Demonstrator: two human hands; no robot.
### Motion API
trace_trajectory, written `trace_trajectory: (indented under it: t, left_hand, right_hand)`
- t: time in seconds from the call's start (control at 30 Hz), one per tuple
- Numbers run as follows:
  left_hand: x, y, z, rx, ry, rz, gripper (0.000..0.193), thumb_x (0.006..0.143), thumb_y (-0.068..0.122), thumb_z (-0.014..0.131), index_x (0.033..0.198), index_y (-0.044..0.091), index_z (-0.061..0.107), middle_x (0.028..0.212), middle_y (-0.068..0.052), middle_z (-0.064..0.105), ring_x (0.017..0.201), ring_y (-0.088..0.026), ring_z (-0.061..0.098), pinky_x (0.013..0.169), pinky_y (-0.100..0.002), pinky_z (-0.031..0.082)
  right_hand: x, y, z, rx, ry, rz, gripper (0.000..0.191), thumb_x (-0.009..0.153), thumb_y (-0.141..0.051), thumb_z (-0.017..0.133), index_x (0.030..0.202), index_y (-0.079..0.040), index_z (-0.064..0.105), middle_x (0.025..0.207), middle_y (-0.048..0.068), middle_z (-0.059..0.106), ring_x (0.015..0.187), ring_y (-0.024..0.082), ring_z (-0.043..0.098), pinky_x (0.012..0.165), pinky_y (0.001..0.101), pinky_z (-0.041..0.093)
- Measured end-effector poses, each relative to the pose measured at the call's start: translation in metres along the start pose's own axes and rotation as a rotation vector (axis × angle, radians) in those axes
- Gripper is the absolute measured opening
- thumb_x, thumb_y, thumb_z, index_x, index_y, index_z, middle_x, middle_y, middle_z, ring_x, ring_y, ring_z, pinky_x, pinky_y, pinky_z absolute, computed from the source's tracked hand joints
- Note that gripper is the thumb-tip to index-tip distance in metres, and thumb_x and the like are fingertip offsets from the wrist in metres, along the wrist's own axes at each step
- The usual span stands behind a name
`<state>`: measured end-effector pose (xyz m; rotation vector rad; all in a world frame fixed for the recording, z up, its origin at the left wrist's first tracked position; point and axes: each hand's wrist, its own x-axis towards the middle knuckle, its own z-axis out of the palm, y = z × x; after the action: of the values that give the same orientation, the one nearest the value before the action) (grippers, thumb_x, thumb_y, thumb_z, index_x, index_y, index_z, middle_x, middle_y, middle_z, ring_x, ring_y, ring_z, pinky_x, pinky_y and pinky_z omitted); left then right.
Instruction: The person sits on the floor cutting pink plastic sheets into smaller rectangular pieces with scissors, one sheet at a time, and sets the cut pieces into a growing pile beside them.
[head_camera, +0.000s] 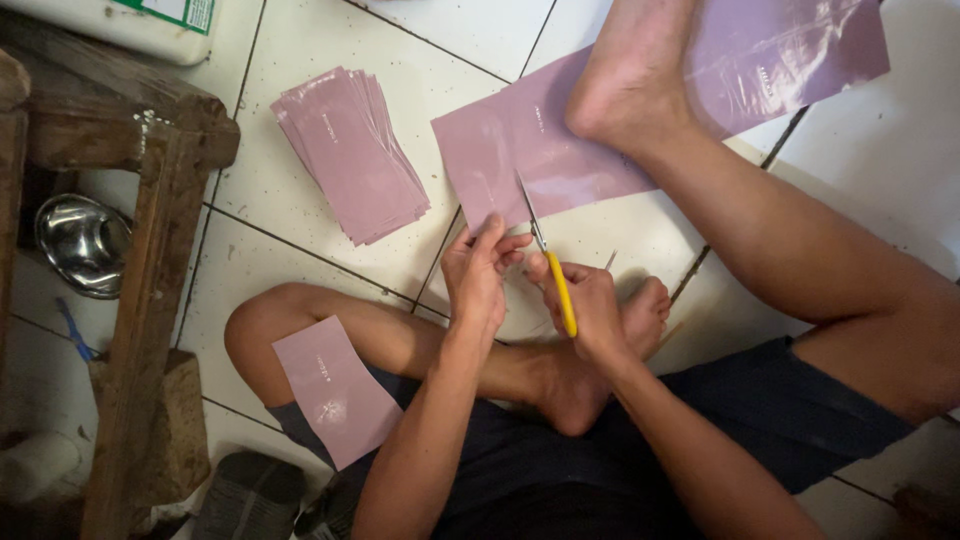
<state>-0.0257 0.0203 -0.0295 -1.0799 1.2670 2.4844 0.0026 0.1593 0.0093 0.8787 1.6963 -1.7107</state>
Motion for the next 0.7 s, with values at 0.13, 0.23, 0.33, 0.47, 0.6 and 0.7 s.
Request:
trace_trajectory:
  t: [0.13, 0.23, 0.33, 0.47, 0.6, 0.7]
  left_hand:
    - [-0.002, 0.002, 0.003, 0.017, 0.007, 0.022, 0.022, 0.096, 0.018, 0.070, 0.106, -0.002, 0.067, 0.086, -0.007, 0.070, 0.068, -0.017, 0.070, 0.059, -0.028, 0.052]
    - [-0.006, 0.005, 0.003, 0.069, -0.018, 0.037, 0.023, 0.098, 0.019, 0.068, 0.103, -0.003, 0.070, 0.081, -0.006, 0.070, 0.064, -0.014, 0.067, 0.057, -0.026, 0.049]
    - [-0.010, 0.009, 0.005, 0.107, -0.010, 0.075, 0.021, 0.098, 0.019, 0.068, 0.101, -0.002, 0.071, 0.078, -0.004, 0.070, 0.060, -0.012, 0.062, 0.055, -0.025, 0.045]
    - [-0.019, 0.020, 0.013, 0.145, 0.007, 0.127, 0.017, 0.098, 0.017, 0.068, 0.105, 0.002, 0.071, 0.076, -0.002, 0.067, 0.057, -0.010, 0.058, 0.053, -0.025, 0.042]
    - [-0.041, 0.047, 0.024, 0.253, -0.081, 0.272, 0.017, 0.101, 0.014, 0.066, 0.111, 0.000, 0.069, 0.078, -0.002, 0.067, 0.062, -0.010, 0.062, 0.057, -0.025, 0.046]
    - [-0.058, 0.083, 0.023, 0.351, -0.125, 0.451, 0.019, 0.103, 0.014, 0.063, 0.117, 0.001, 0.067, 0.083, -0.002, 0.068, 0.069, -0.009, 0.065, 0.063, -0.025, 0.051]
  right_hand:
    - [0.001, 0.000, 0.006, -0.002, 0.036, 0.016, 0.045, 0.089, -0.046, 0.076, 0.076, -0.003, 0.070, 0.050, -0.004, 0.045, 0.037, 0.006, 0.039, 0.034, 0.0257, 0.026]
    - [0.006, -0.005, 0.013, 0.066, 0.029, -0.019, 0.051, 0.090, -0.044, 0.077, 0.073, 0.001, 0.065, 0.052, -0.003, 0.048, 0.038, 0.008, 0.041, 0.034, 0.0269, 0.026]
    - [0.018, -0.019, 0.021, 0.165, 0.014, -0.028, 0.046, 0.089, -0.044, 0.076, 0.074, -0.001, 0.070, 0.050, -0.001, 0.050, 0.037, 0.009, 0.041, 0.033, 0.0272, 0.026]
    - [0.038, -0.055, 0.029, 0.015, 0.037, -0.142, 0.045, 0.091, -0.046, 0.070, 0.075, -0.005, 0.069, 0.048, 0.000, 0.053, 0.036, 0.009, 0.046, 0.033, 0.0268, 0.032]
    - [0.049, -0.091, 0.028, 0.062, -0.018, -0.226, 0.054, 0.098, -0.046, 0.071, 0.075, 0.001, 0.059, 0.053, 0.001, 0.049, 0.039, 0.011, 0.043, 0.035, 0.0287, 0.030]
    - [0.037, -0.098, 0.019, 0.087, -0.095, -0.467, 0.050, 0.102, -0.047, 0.062, 0.084, -0.001, 0.068, 0.054, 0.000, 0.049, 0.043, 0.009, 0.044, 0.037, 0.0268, 0.034]
